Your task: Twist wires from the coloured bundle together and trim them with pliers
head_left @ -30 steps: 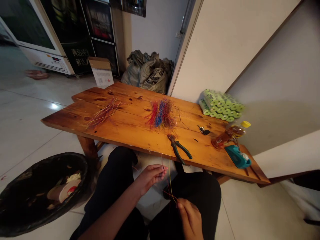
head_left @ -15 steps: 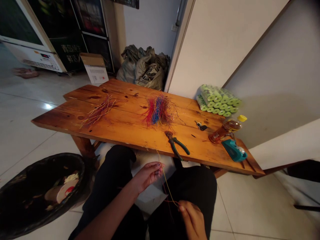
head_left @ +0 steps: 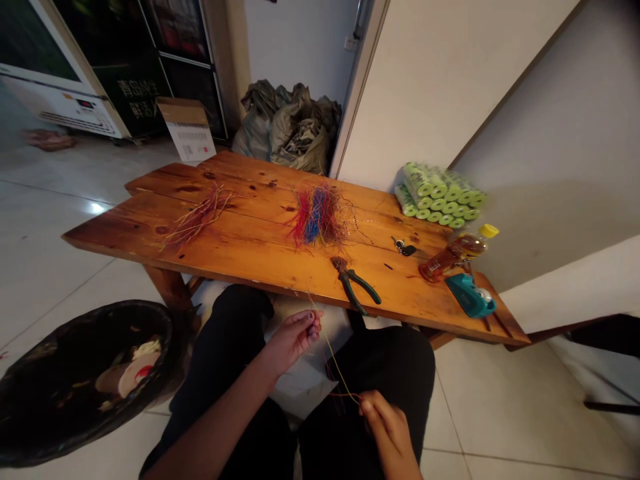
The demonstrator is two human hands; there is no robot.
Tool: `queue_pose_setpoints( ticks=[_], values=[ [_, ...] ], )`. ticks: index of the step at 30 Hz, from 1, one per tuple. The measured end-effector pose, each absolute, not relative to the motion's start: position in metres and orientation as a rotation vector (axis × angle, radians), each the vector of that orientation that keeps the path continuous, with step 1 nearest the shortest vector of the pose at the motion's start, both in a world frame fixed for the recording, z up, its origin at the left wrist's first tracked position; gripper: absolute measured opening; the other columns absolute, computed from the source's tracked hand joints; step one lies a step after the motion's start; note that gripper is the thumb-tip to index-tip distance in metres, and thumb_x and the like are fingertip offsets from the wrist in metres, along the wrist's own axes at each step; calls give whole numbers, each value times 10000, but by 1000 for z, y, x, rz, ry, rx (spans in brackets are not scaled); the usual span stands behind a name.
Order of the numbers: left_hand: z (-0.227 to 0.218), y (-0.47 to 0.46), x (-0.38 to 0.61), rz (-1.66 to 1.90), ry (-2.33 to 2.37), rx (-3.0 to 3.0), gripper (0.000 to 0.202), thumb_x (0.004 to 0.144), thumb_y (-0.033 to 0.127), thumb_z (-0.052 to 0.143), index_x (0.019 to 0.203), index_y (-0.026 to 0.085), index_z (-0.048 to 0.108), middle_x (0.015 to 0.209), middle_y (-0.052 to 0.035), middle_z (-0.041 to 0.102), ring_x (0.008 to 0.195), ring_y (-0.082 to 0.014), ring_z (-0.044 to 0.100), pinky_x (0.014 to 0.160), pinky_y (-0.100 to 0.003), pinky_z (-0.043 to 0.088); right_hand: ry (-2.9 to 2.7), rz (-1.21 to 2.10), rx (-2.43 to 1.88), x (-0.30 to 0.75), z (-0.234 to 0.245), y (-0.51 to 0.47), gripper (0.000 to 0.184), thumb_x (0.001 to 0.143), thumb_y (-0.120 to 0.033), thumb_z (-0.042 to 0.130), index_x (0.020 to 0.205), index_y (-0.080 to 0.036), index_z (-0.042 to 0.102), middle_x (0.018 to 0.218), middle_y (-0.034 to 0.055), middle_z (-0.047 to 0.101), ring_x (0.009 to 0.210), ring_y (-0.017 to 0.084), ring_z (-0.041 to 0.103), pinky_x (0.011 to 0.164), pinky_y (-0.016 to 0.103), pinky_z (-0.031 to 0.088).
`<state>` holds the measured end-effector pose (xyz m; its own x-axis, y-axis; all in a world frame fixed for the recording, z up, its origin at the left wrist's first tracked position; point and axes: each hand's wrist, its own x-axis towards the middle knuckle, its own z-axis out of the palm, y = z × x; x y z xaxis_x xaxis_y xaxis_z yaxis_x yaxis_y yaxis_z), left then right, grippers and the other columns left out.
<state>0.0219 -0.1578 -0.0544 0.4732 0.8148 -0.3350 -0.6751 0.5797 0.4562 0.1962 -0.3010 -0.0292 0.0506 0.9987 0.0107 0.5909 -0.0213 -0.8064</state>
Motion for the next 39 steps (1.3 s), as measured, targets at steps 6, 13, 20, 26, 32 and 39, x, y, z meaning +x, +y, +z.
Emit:
queue_pose_setpoints(
  ticks=[6, 13, 20, 26, 32, 39],
  values=[
    [-55, -155, 20, 931, 560, 287, 108, 692, 142, 689, 774, 84, 650, 608, -5, 563, 538, -42, 523, 535, -136, 446, -1585, 1106, -1698, 198, -29, -297, 374, 882, -453, 360, 658, -198, 519, 540, -43, 402, 530, 106, 422, 524, 195, 341],
    [-54, -155, 19, 950, 538, 272, 205, 613, 160, 749, 784, 85, 664, 569, 4, 550, 526, -47, 509, 526, -147, 436, -1628, 1328, -1642, 201, -29, -290, 373, 890, -455, 348, 674, -191, 501, 525, -67, 326, 509, 96, 326, 593, 225, 304],
    [-51, -155, 17, 941, 450, 321, 212, 567, 198, 785, 707, 86, 672, 555, 7, 527, 526, -41, 472, 511, -147, 390, -1594, 1498, -1562, 200, -24, -285, 369, 884, -466, 362, 660, -189, 456, 497, -85, 278, 484, 84, 263, 576, 224, 270],
    [-47, -158, 14, 917, 475, 401, 298, 545, 193, 798, 799, 73, 699, 577, -1, 545, 533, -39, 461, 525, -154, 378, -1604, 1616, -1515, 200, -28, -279, 372, 875, -475, 387, 660, -184, 473, 488, -78, 289, 478, 83, 265, 508, 220, 219],
    [-46, -161, 14, 866, 419, 445, 335, 575, 213, 788, 873, 89, 698, 567, 9, 524, 545, -40, 446, 525, -149, 356, -1605, 1710, -1498, 200, -28, -276, 381, 864, -492, 408, 661, -179, 484, 489, -71, 312, 486, 82, 285, 522, 229, 227],
    [-48, -161, 17, 875, 383, 389, 205, 565, 226, 794, 669, 112, 659, 591, 11, 512, 536, -41, 436, 509, -152, 358, -1579, 1729, -1487, 199, -27, -276, 375, 868, -478, 416, 663, -176, 503, 492, -72, 298, 489, 77, 268, 529, 239, 215]
  ],
)
